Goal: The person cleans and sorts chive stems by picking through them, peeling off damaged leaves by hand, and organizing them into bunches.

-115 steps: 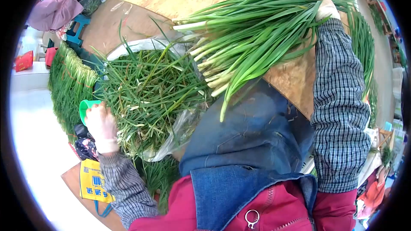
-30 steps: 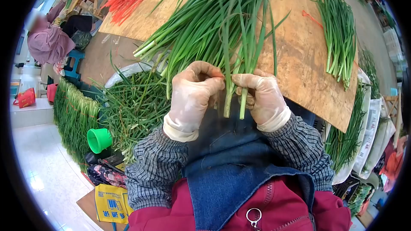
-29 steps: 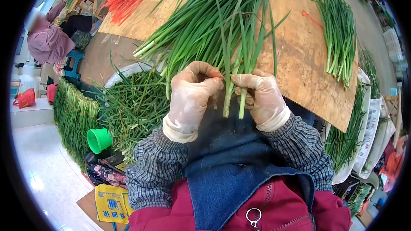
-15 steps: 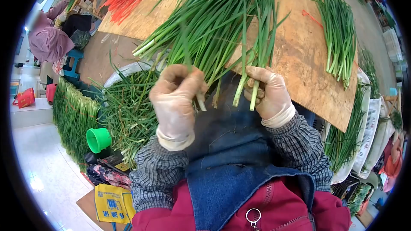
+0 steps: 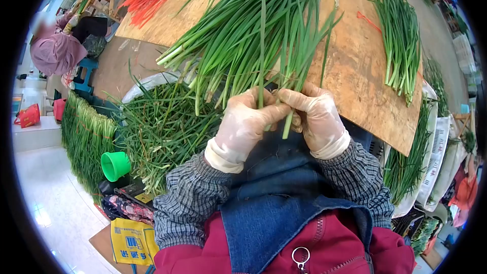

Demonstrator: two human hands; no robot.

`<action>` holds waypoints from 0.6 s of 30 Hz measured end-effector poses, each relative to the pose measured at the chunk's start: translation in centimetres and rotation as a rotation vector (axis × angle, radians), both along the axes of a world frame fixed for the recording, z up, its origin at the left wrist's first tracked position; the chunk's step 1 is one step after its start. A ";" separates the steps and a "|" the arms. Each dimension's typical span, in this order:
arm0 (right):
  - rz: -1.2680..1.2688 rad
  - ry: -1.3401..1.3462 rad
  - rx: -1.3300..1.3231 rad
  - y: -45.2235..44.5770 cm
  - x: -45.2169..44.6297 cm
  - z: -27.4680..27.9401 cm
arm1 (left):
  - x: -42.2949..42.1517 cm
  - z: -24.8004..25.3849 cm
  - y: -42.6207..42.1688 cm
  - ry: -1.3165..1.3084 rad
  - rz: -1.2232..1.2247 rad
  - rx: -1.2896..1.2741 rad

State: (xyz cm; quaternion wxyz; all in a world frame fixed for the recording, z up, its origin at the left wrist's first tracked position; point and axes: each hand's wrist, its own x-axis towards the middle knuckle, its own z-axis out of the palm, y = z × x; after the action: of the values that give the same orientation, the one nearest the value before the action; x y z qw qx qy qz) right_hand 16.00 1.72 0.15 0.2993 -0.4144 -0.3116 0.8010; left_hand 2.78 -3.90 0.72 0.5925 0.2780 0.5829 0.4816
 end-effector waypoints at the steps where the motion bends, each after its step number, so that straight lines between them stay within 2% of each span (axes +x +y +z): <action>1: -0.003 -0.022 0.005 0.0 0.0 0.0 | -0.2 0.1 0.0 -0.035 -0.040 -0.032; 3: -0.007 -0.032 -0.034 0.2 0.3 0.0 | -0.6 0.8 0.3 -0.103 -0.121 -0.096; 4: -0.009 -0.037 -0.055 0.3 0.5 0.0 | -0.1 1.7 0.5 -0.279 -0.047 -0.114; 7: -0.036 0.011 -0.094 0.3 0.8 -0.2 | -0.1 1.0 0.8 -0.326 -0.057 -0.069; 11: -0.039 0.075 -0.105 0.5 1.4 -0.4 | 0.6 0.1 0.9 -0.226 -0.033 -0.018; 14: -0.077 0.071 -0.082 0.4 1.2 -0.4 | 0.9 0.0 0.9 -0.335 0.060 -0.048; 17: -0.120 0.026 -0.066 0.3 0.9 -0.3 | 2.1 -0.4 0.7 -0.267 0.240 -0.048; 18: -0.140 -0.006 -0.066 0.2 0.6 0.4 | 2.8 -0.7 0.5 -0.210 0.366 0.006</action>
State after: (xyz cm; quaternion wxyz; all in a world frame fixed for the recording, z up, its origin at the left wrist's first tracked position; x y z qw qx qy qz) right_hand 16.57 1.88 0.53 0.3399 -0.4471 -0.2563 0.7867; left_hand 5.58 -3.41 0.01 0.5518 0.1173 0.5572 0.6093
